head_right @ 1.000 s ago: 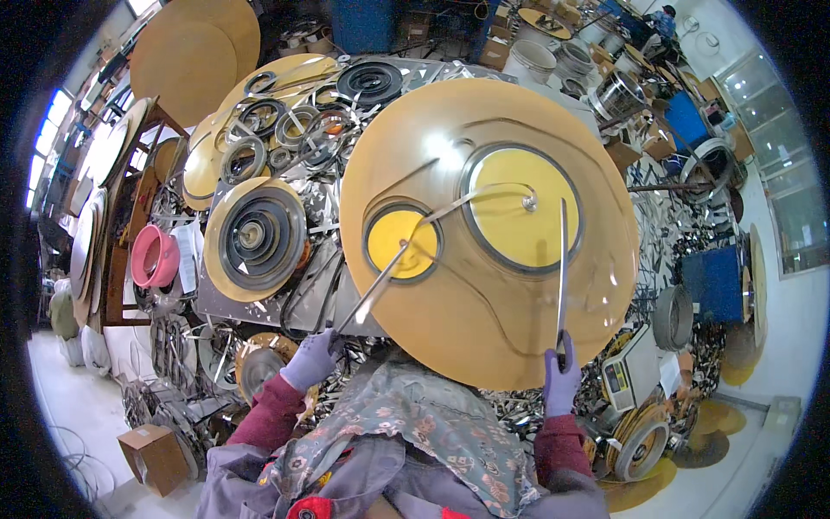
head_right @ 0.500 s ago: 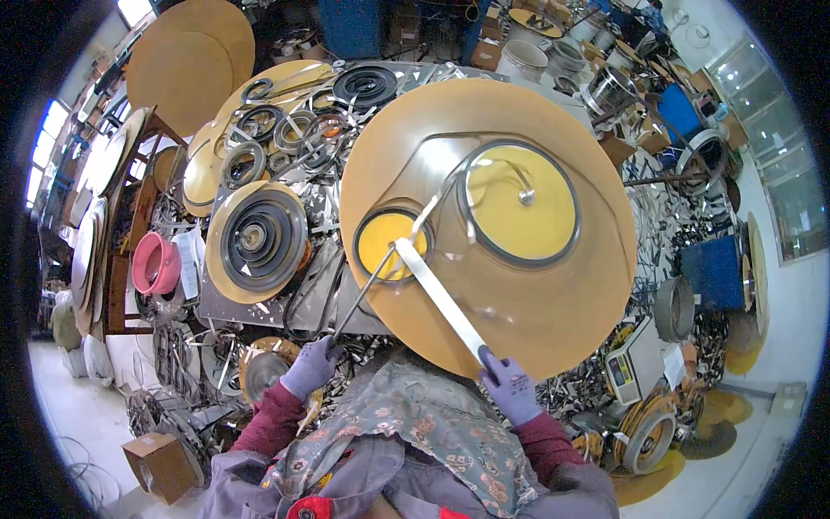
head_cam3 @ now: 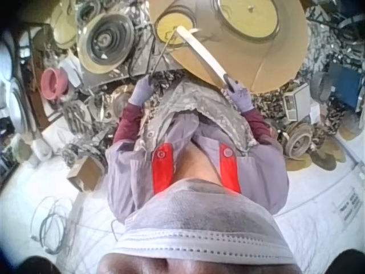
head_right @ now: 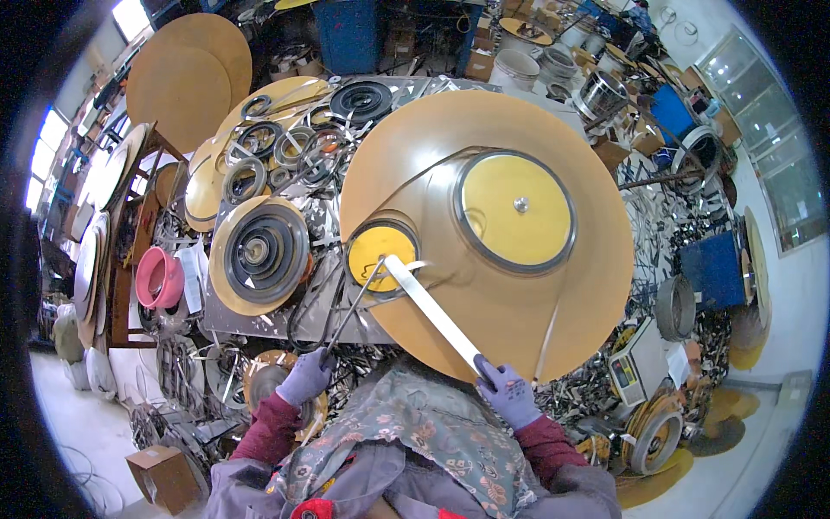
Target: The person uses a metal rod and a flat metal bar to press and shape a thin metal strip on a large yellow circular board. They repeatedly bend the strip into a spiral shape and then transfer the formed spiral to a stack of similar metal rings on the left side of the workspace.
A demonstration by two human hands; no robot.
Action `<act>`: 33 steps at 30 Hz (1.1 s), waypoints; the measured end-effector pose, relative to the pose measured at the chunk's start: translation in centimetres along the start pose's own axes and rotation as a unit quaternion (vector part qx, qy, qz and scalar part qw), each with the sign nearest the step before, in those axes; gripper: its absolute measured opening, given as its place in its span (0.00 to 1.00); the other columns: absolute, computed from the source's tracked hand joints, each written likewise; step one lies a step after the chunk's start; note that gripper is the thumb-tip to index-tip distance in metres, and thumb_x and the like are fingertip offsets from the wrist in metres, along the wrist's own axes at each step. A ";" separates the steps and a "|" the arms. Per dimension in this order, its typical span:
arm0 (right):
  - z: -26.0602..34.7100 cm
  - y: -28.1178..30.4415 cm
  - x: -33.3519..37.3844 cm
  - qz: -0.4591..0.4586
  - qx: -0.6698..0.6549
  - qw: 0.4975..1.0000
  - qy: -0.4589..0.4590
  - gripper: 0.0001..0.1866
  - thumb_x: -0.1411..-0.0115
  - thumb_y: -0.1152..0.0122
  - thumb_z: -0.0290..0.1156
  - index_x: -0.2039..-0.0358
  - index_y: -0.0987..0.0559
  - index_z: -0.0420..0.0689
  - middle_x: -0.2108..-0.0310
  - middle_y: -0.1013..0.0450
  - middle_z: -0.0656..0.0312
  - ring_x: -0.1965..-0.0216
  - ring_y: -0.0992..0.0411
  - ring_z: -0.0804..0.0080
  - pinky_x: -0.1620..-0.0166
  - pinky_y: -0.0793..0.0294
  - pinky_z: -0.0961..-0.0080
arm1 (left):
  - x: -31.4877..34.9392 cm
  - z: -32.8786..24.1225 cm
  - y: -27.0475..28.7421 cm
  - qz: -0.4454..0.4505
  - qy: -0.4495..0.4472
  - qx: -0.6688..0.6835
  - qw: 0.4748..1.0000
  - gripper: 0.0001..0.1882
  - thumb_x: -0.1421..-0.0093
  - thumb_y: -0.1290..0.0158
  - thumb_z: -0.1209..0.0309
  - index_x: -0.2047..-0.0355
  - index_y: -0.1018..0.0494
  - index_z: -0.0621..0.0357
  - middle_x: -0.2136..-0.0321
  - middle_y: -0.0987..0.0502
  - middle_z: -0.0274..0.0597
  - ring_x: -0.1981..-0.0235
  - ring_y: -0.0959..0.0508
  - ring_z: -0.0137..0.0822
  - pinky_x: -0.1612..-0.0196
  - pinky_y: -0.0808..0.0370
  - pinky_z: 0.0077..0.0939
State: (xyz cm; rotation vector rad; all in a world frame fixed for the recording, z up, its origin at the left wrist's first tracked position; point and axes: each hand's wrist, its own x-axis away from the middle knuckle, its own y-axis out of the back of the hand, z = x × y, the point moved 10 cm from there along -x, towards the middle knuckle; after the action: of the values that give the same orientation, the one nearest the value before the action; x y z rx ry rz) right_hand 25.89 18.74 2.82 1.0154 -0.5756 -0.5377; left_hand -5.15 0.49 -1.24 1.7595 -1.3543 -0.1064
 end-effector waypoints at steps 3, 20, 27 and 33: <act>0.2 0.0 0.0 0.010 -0.001 1.000 -0.012 0.26 0.45 0.41 0.43 0.45 0.31 0.58 0.72 0.30 0.52 0.70 0.28 0.56 0.69 0.28 0.62 | 0.0 0.2 0.0 0.005 0.000 -0.002 1.000 0.10 0.42 0.52 0.69 0.68 0.31 0.66 0.74 0.25 0.61 0.68 0.25 0.59 0.65 0.30 0.48; -4.7 11.4 -3.2 -0.132 0.116 0.983 -0.054 0.30 0.49 0.39 0.37 0.44 0.34 0.53 0.67 0.28 0.55 0.65 0.27 0.58 0.66 0.27 0.65 | 0.5 -0.2 -0.1 0.024 -0.015 0.007 1.000 0.10 0.43 0.52 0.69 0.68 0.30 0.65 0.74 0.25 0.60 0.68 0.25 0.58 0.65 0.29 0.45; 2.5 18.8 -11.7 -0.052 0.385 0.917 0.086 0.28 0.49 0.42 0.34 0.46 0.33 0.49 0.67 0.30 0.61 0.66 0.28 0.67 0.70 0.29 0.70 | 0.6 -0.8 -0.1 0.020 -0.030 -0.018 0.999 0.10 0.43 0.51 0.69 0.67 0.30 0.65 0.74 0.25 0.60 0.68 0.24 0.58 0.65 0.29 0.46; 5.4 24.3 -4.9 0.100 0.457 0.864 0.186 0.25 0.51 0.42 0.39 0.50 0.28 0.53 0.72 0.28 0.59 0.68 0.26 0.68 0.69 0.29 0.67 | -1.8 0.1 0.1 0.008 -0.040 -0.004 0.999 0.09 0.43 0.52 0.70 0.68 0.30 0.64 0.73 0.25 0.60 0.66 0.25 0.58 0.64 0.30 0.46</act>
State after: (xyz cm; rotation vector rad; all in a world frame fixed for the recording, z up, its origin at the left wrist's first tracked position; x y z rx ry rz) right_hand 22.28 28.90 25.75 1.8807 -0.5810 0.1759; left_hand -6.03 1.96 -1.95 1.7532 -1.4227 -0.1761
